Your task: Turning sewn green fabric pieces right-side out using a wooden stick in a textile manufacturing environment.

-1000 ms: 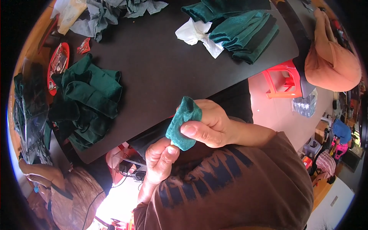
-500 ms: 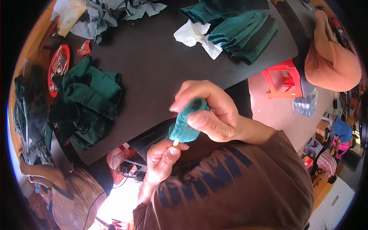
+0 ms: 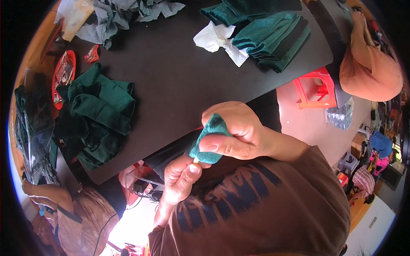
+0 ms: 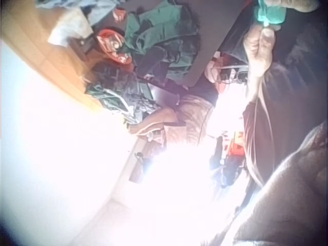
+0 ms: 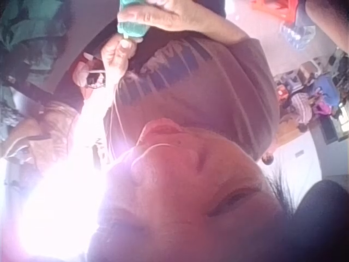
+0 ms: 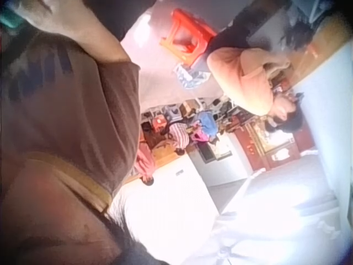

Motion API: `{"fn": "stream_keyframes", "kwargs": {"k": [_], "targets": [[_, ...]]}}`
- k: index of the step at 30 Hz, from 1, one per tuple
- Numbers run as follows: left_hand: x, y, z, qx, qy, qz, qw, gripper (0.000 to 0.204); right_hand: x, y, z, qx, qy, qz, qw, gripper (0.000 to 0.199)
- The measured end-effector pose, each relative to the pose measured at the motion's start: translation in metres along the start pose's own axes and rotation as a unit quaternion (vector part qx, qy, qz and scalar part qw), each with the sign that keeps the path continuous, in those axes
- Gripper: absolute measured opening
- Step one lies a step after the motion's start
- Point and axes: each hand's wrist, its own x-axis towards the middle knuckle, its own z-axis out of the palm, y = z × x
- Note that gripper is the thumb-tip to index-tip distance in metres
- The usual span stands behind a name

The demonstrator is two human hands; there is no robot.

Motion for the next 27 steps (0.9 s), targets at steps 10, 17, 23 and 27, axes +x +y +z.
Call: {"fn": "stream_keyframes", "kwargs": {"k": [10,17,23,27], "targets": [[0.001,0.006,-0.006,-0.024,-0.030,-0.050,0.998,0.034,-0.003,-0.001,-0.001,0.134,0.014,0.078,0.988,0.021],[-0.001,0.003,-0.007,0.087,0.009,-0.001,0.996,0.033,-0.001,-0.005,-0.001,0.201,-0.044,0.160,0.965,0.023],[0.003,0.000,-0.001,-0.025,0.001,-0.001,1.000,0.036,-0.006,0.005,0.005,0.124,-0.010,0.091,0.988,0.015],[0.002,0.006,-0.006,-0.141,-0.038,-0.095,0.985,0.040,-0.007,0.003,0.004,0.156,-0.028,0.124,0.980,0.013]]}}
